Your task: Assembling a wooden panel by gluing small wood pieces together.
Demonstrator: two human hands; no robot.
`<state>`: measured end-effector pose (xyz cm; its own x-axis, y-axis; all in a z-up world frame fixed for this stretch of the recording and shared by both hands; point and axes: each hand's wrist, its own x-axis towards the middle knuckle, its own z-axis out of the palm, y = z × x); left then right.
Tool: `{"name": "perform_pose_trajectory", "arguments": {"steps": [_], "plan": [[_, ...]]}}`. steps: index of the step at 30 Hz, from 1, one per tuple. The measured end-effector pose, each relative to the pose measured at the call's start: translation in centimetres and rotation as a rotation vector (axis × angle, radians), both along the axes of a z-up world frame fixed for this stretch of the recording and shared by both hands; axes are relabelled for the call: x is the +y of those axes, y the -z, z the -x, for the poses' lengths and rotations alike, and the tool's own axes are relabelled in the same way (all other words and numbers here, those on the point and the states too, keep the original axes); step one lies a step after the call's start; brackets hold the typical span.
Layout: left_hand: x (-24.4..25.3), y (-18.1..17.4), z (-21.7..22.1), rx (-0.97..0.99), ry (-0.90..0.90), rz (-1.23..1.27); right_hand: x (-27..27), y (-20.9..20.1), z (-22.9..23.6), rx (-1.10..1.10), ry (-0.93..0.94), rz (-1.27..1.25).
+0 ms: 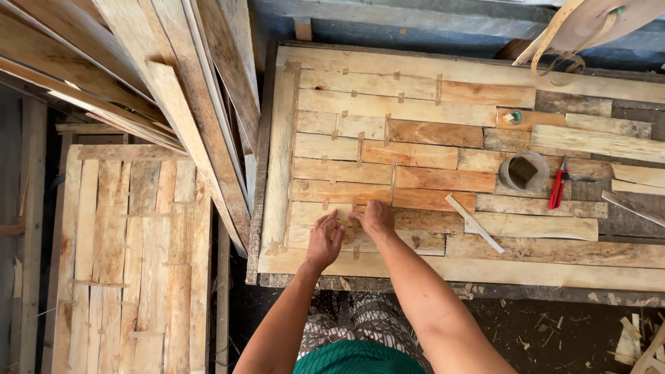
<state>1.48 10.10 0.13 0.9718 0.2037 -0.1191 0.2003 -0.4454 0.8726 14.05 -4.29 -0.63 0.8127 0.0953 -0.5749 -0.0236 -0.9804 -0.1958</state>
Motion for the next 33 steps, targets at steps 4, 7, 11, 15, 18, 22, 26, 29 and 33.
{"name": "perform_pose_trajectory", "arguments": {"steps": [4,7,11,15,18,22,26,29,33], "plan": [[0.1,0.0,0.0,-0.042,0.003,-0.002,-0.4,-0.3,0.2,-0.137,-0.027,-0.078],[0.1,0.2,0.0,-0.035,0.005,-0.003,-0.7,-1.1,0.4,-0.039,-0.017,-0.091],[0.2,-0.4,0.2,-0.015,-0.002,0.017,-0.8,-1.7,1.2,-0.049,0.009,-0.138],[0.1,0.2,0.1,-0.041,0.010,0.002,-1.7,2.2,0.9,0.006,0.137,-0.239],[-0.1,0.3,0.4,-0.040,-0.003,0.025,-0.2,-2.6,1.1,0.200,0.457,-0.401],[0.0,0.1,0.1,-0.086,0.002,0.003,-0.4,-2.5,1.1,-0.006,0.002,-0.098],[0.2,-0.4,0.0,-0.061,0.002,0.010,-0.7,-3.9,1.3,-0.030,-0.041,-0.146],[-0.1,-0.2,0.3,-0.076,-0.004,0.016,-0.9,-2.9,1.7,-0.050,-0.047,-0.155],[0.1,0.7,0.2,-0.114,0.000,0.001,-0.5,-2.7,1.4,-0.115,-0.135,-0.074]]}}
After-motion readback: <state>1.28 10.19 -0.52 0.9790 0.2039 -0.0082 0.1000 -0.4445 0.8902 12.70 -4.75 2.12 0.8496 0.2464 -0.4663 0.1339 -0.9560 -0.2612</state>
